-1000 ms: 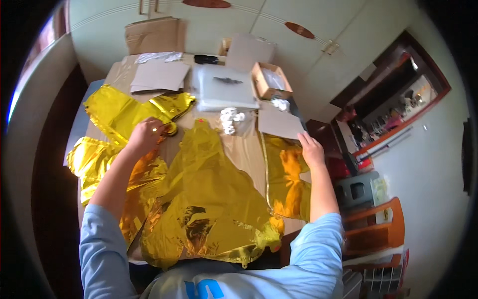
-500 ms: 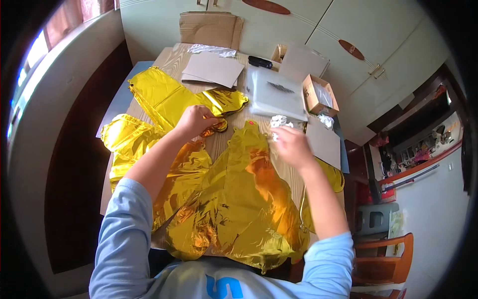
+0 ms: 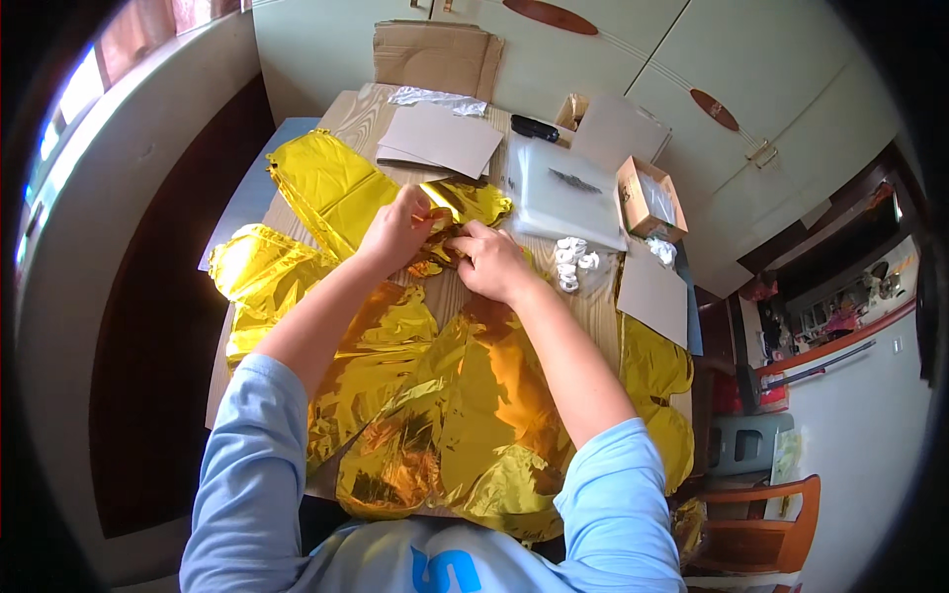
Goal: Folding and preparing gold-colored foil letter balloons for packaging.
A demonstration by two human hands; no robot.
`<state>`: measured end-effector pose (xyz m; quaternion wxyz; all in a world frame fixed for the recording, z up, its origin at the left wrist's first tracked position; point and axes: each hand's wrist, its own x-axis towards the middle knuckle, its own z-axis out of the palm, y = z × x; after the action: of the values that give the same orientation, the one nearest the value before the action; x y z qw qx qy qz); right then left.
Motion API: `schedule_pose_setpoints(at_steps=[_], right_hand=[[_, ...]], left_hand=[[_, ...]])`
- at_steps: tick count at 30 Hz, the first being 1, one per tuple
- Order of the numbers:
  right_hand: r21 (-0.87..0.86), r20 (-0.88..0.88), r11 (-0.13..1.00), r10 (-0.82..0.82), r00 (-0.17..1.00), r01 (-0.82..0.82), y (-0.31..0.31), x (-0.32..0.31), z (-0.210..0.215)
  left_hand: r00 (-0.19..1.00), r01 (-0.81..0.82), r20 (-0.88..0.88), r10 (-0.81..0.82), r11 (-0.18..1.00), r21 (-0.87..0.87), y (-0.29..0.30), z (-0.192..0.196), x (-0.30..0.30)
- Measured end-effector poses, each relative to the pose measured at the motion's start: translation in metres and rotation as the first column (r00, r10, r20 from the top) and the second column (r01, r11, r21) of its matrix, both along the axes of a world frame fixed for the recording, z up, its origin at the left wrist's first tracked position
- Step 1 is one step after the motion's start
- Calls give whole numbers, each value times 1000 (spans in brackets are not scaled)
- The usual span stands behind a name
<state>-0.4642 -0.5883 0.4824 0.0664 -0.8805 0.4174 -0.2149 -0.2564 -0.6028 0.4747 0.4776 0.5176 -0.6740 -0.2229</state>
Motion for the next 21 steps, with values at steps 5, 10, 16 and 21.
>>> schedule_pose_setpoints(at_steps=[5, 10, 16, 21], right_hand=[[132, 85, 991, 17, 996, -28, -1, -6, -4], [294, 280, 956, -74, 957, -13, -4, -12, -8], [241, 333, 971, -79, 940, -3, 0, -9, -11], [260, 370, 964, -153, 916, 56, 0, -8, -15]], left_hand=[[814, 445, 477, -333, 884, -143, -4, -9, 15], [697, 570, 625, -351, 800, -187, 6, -6, 12], [682, 526, 665, -303, 835, -160, -4, -16, 16], [705, 510, 665, -247, 829, -232, 7, -7, 7]])
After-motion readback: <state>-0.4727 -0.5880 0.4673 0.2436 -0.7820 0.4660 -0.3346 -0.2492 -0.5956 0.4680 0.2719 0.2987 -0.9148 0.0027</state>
